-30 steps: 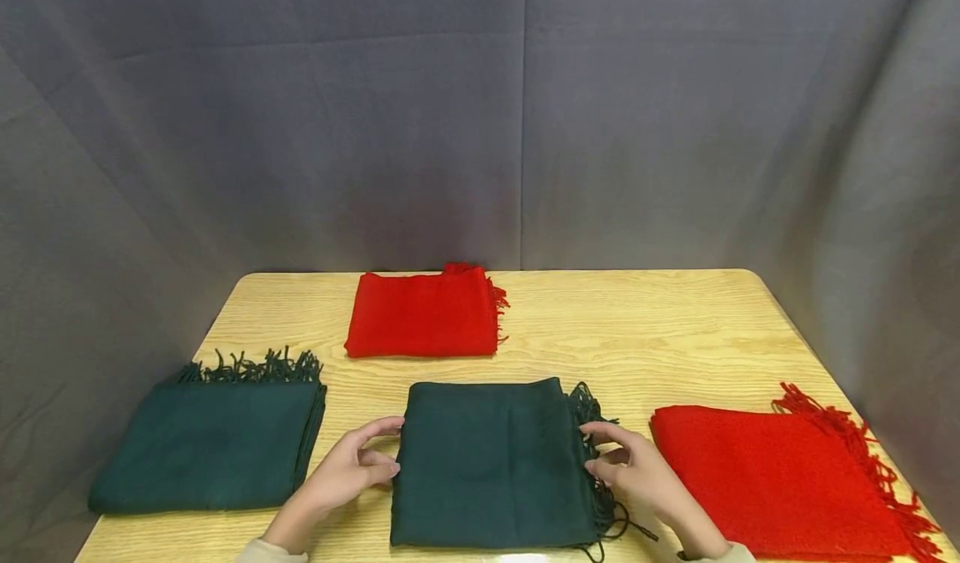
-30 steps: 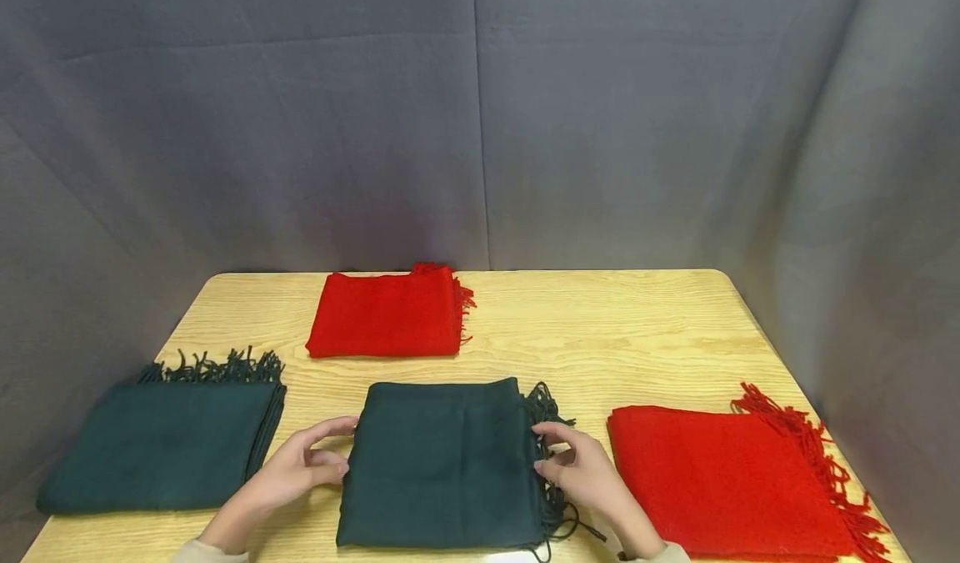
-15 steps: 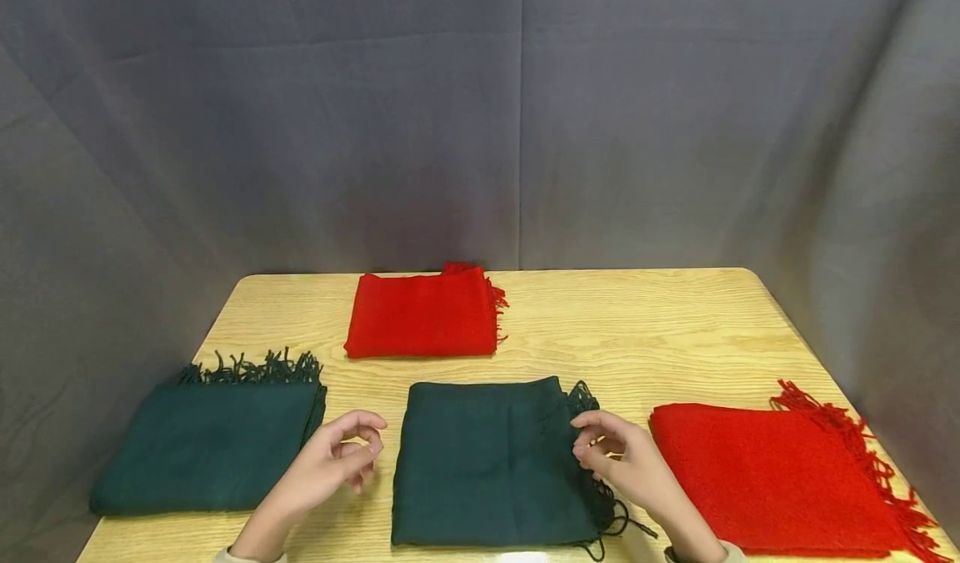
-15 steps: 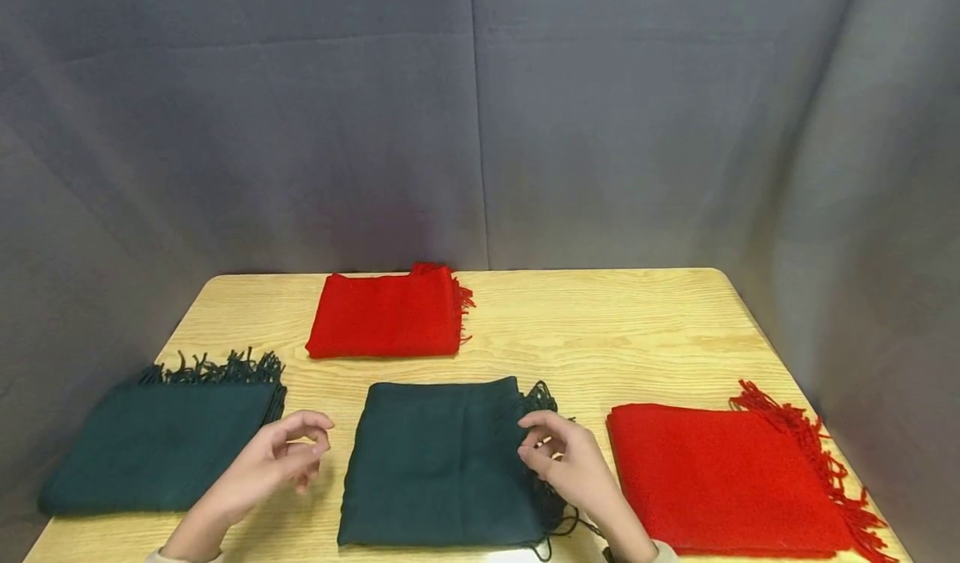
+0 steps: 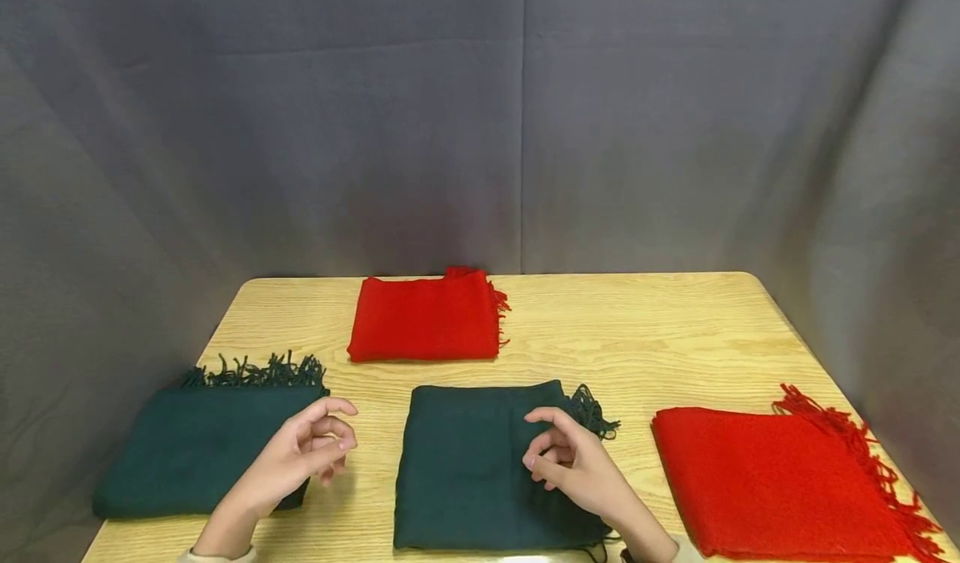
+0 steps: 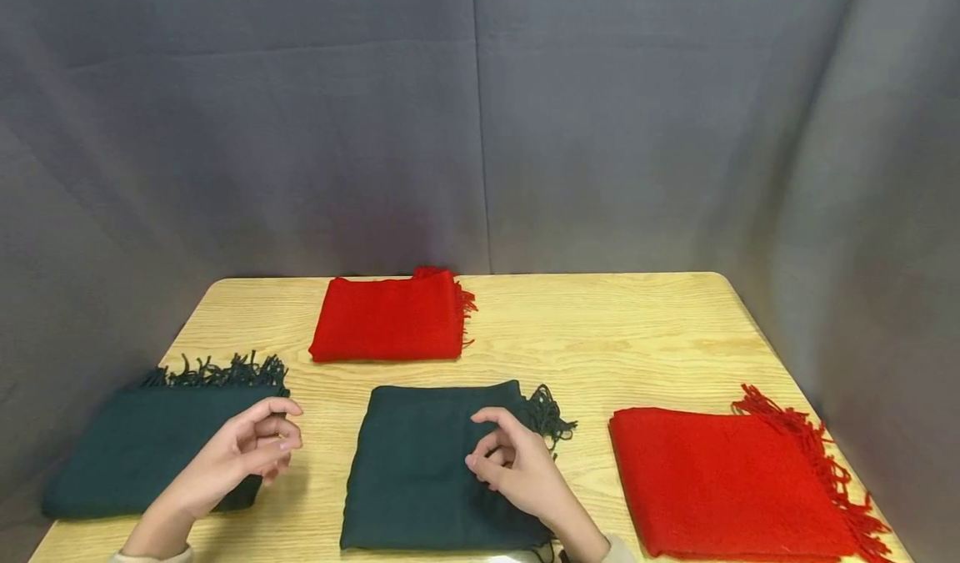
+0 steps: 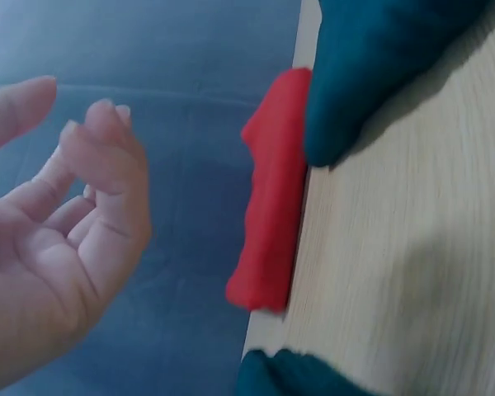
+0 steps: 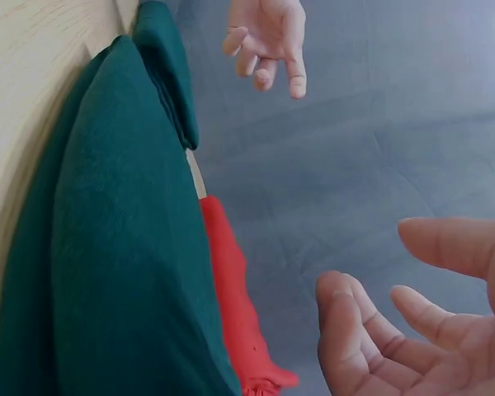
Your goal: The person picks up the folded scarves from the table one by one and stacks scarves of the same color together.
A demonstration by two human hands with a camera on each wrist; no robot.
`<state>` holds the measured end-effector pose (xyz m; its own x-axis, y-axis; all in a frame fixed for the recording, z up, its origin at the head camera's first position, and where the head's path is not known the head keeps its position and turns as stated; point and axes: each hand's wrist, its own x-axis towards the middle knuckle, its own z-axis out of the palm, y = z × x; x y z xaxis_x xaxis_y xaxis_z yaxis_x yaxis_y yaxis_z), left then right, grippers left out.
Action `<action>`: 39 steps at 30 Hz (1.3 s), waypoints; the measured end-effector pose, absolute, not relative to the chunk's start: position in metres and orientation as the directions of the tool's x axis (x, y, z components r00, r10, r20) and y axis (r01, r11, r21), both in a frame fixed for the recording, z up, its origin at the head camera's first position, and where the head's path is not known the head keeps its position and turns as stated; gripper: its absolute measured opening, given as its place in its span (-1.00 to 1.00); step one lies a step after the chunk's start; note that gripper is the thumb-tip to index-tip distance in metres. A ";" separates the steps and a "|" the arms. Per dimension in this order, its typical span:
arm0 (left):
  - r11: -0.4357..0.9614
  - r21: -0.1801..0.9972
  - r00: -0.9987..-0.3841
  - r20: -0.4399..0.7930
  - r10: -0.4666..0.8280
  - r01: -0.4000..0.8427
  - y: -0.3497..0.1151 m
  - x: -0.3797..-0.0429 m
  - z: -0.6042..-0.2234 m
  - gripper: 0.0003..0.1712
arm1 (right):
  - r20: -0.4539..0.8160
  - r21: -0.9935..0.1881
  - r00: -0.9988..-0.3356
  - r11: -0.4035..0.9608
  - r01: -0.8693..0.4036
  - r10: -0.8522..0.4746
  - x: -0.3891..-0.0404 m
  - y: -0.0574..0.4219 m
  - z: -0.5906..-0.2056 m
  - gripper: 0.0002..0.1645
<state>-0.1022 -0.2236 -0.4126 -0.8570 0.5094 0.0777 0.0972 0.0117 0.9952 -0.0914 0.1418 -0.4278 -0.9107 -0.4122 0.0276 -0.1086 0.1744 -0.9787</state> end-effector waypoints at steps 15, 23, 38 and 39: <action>0.139 0.986 -0.869 0.013 0.495 0.094 -0.284 -0.112 -0.412 -0.53 | 0.010 -0.990 -0.887 0.119 -0.073 -0.461 -0.104 0.111 -0.422 -0.36; 0.186 0.977 -0.906 0.018 0.423 0.106 -0.313 -0.117 -0.411 -0.52 | -0.011 -0.993 -0.884 0.108 -0.045 -0.467 -0.102 0.080 -0.398 -0.35; 0.383 0.922 -0.934 -0.093 0.344 0.050 -0.369 -0.129 -0.409 -0.50 | -0.028 -0.998 -0.876 0.068 -0.006 -0.481 -0.124 0.037 -0.424 -0.36; 0.396 0.917 -0.934 -0.102 0.342 0.045 -0.372 -0.129 -0.409 -0.50 | -0.031 -0.998 -0.877 0.069 -0.003 -0.480 -0.125 0.034 -0.424 -0.36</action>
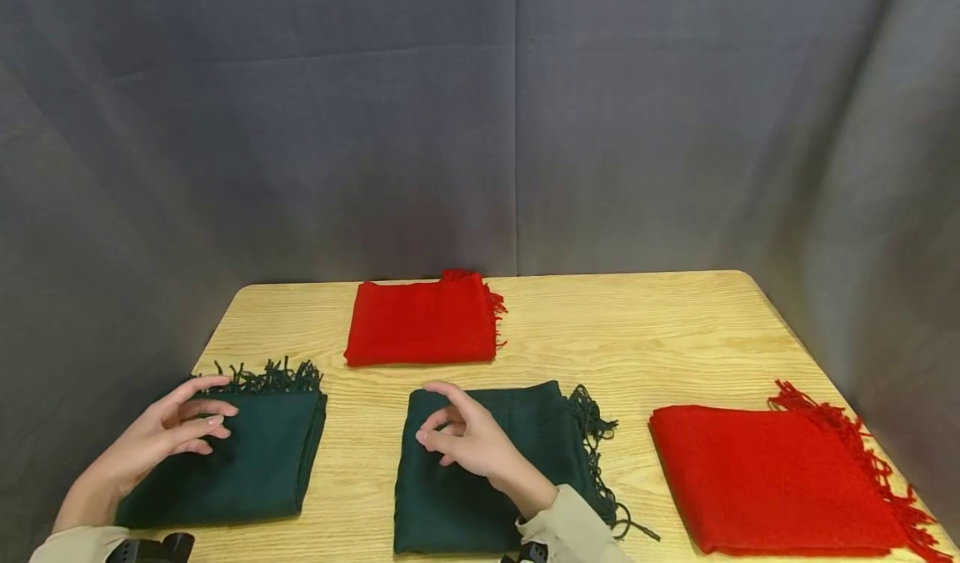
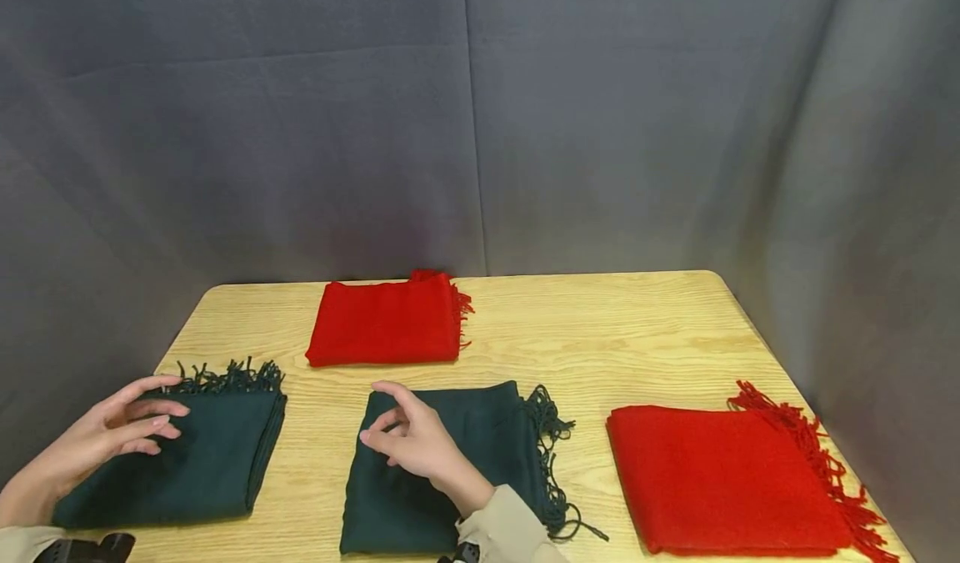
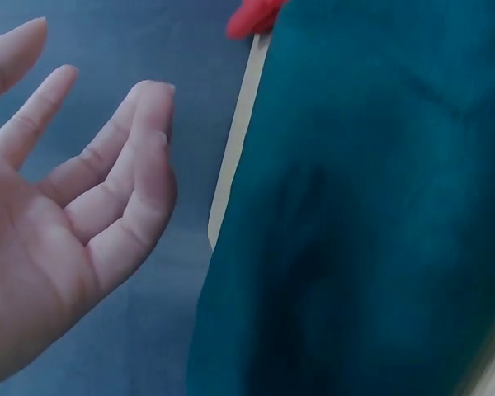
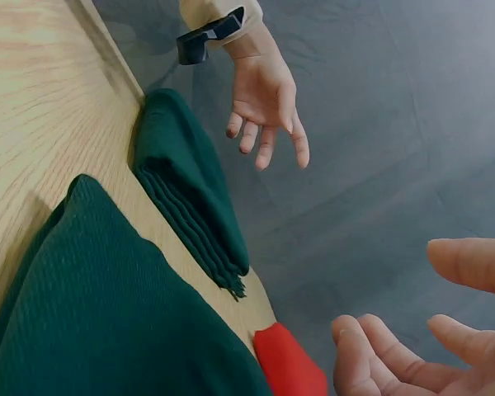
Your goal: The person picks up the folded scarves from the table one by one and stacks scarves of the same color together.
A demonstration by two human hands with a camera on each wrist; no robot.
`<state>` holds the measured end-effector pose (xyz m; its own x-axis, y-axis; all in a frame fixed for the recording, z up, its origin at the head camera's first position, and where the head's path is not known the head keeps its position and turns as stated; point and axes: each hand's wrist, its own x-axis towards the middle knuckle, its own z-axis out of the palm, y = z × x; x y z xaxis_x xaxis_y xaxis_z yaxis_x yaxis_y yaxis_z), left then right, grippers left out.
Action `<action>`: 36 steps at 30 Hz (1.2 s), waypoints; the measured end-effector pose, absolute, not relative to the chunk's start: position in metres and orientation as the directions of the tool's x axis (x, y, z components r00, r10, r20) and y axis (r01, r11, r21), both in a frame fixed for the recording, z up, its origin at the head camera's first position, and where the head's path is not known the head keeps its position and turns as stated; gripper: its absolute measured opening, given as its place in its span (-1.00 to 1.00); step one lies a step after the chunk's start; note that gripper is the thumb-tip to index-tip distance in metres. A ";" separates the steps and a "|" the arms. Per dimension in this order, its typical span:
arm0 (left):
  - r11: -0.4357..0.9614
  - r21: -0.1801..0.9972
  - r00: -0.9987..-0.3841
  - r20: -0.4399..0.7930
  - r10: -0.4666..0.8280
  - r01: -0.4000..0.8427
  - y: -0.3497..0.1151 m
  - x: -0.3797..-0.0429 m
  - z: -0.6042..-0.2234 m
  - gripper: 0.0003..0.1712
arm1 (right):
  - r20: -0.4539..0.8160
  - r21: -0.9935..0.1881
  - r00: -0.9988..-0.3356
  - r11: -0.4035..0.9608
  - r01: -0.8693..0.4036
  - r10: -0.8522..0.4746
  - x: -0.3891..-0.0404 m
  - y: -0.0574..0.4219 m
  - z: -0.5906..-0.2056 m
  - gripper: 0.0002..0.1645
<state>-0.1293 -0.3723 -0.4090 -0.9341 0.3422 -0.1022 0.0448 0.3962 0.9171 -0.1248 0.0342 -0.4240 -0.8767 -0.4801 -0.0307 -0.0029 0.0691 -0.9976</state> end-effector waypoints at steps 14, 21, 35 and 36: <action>0.471 0.880 -0.945 -0.103 0.311 0.059 -0.406 -0.133 -0.412 -0.43 | -0.096 -0.992 -0.878 0.116 0.046 -0.469 -0.135 -0.005 -0.428 -0.37; 0.618 0.785 -0.981 -0.088 0.174 0.039 -0.421 -0.145 -0.414 -0.42 | -0.128 -0.987 -0.869 0.148 0.064 -0.479 -0.140 -0.025 -0.430 -0.35; 0.767 0.622 -0.968 -0.253 0.002 -0.160 -0.490 -0.181 -0.474 0.06 | -0.283 -0.958 -0.857 0.160 0.236 -0.431 -0.152 -0.072 -0.434 -0.28; 0.769 0.615 -0.962 -0.273 0.000 -0.174 -0.487 -0.180 -0.471 0.08 | -0.296 -0.955 -0.855 0.163 0.249 -0.426 -0.152 -0.075 -0.436 -0.28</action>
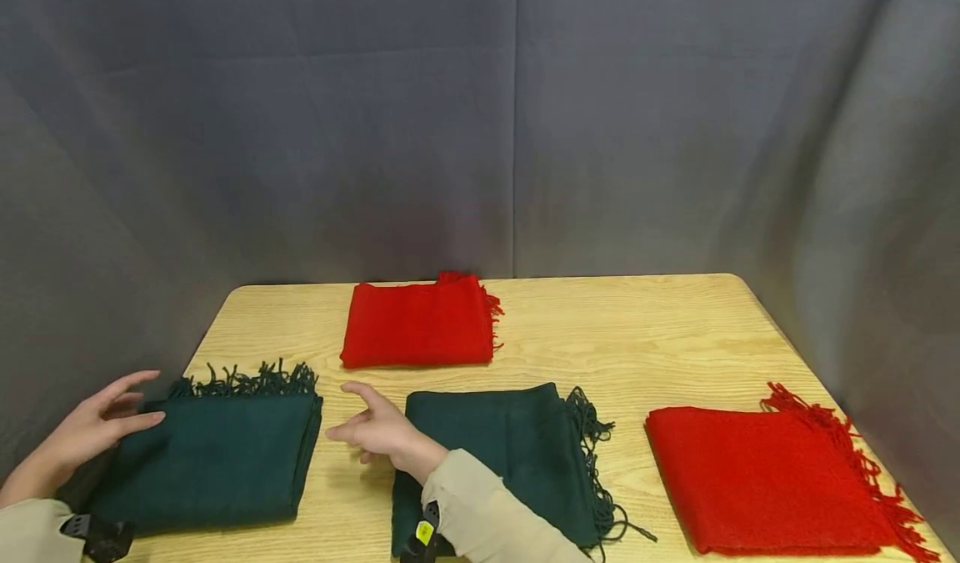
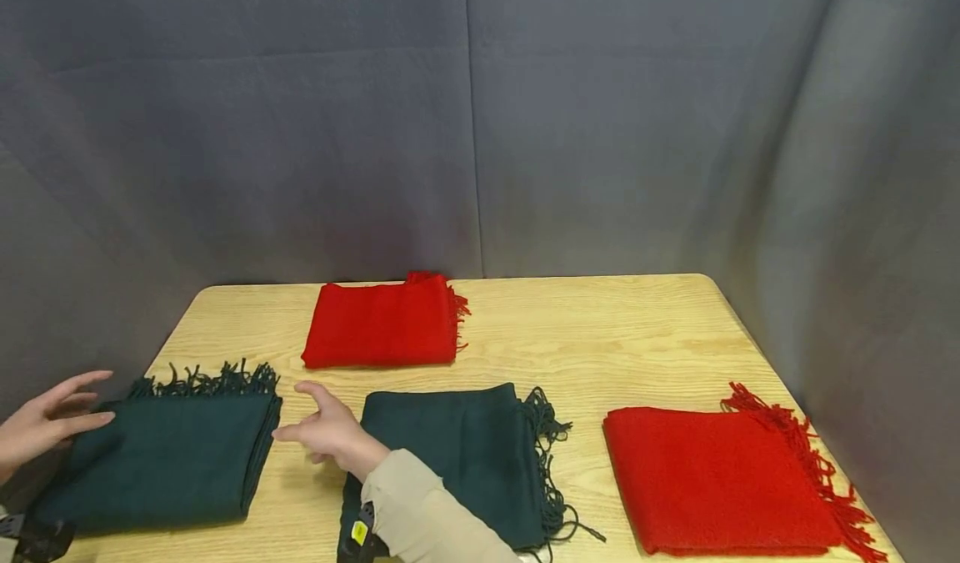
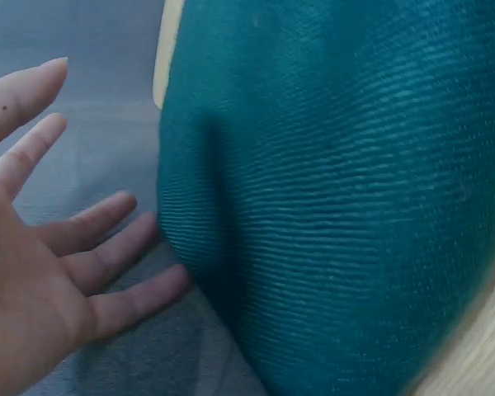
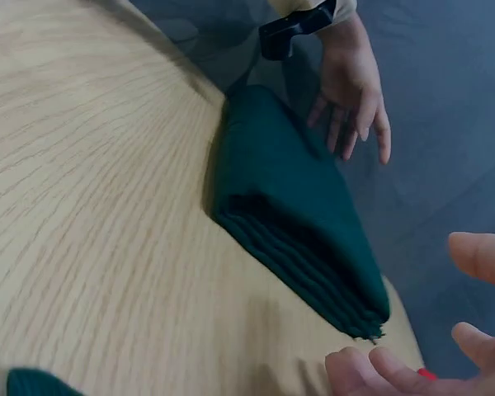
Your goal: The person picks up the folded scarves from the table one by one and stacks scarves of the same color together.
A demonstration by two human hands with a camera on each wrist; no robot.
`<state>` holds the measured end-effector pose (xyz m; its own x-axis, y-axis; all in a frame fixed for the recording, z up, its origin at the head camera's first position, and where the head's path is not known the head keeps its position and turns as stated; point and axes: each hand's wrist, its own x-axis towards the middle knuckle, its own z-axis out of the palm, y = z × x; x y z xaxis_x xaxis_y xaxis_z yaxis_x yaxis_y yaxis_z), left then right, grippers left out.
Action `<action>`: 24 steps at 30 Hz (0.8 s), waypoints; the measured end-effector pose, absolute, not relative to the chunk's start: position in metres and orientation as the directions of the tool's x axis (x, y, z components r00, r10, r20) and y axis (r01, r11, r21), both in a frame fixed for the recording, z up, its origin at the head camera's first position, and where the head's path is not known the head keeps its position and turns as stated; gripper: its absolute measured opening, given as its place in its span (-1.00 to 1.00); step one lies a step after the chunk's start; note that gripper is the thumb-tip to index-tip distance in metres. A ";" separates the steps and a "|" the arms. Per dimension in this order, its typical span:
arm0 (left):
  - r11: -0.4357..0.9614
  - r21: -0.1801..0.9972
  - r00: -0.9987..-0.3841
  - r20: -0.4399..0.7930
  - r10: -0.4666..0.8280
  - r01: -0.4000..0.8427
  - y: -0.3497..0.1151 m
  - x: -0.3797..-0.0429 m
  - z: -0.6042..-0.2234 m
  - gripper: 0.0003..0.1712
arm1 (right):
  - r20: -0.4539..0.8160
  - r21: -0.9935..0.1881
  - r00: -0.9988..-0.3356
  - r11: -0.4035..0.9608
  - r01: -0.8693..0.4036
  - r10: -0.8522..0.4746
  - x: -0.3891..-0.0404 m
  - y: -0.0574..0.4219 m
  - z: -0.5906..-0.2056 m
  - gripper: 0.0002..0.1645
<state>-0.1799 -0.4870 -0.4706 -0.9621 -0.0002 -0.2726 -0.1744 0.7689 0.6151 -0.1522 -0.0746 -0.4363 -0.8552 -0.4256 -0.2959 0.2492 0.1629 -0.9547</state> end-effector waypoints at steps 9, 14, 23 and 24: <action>0.778 0.572 -0.907 -0.421 0.007 -0.260 -0.443 -0.157 -0.431 0.07 | -0.378 -0.925 -0.859 0.189 0.330 -0.345 -0.151 -0.095 -0.455 -0.21; 0.771 0.567 -0.881 -0.473 0.017 -0.289 -0.439 -0.157 -0.433 0.07 | -0.371 -0.927 -0.865 0.186 0.324 -0.340 -0.151 -0.098 -0.459 -0.19; 0.745 0.598 -0.882 -0.470 0.025 -0.297 -0.434 -0.154 -0.434 0.07 | -0.376 -0.926 -0.856 0.183 0.330 -0.356 -0.153 -0.102 -0.459 -0.20; 0.737 0.605 -0.881 -0.472 0.029 -0.300 -0.434 -0.153 -0.434 0.08 | -0.374 -0.927 -0.853 0.180 0.330 -0.365 -0.153 -0.103 -0.459 -0.20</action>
<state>-0.1529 -0.4337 -0.4338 -0.8811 0.0289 -0.4720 -0.3001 0.7372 0.6054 -0.1527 -0.1026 -0.4591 -0.8525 -0.3649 -0.3742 0.3296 0.1803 -0.9268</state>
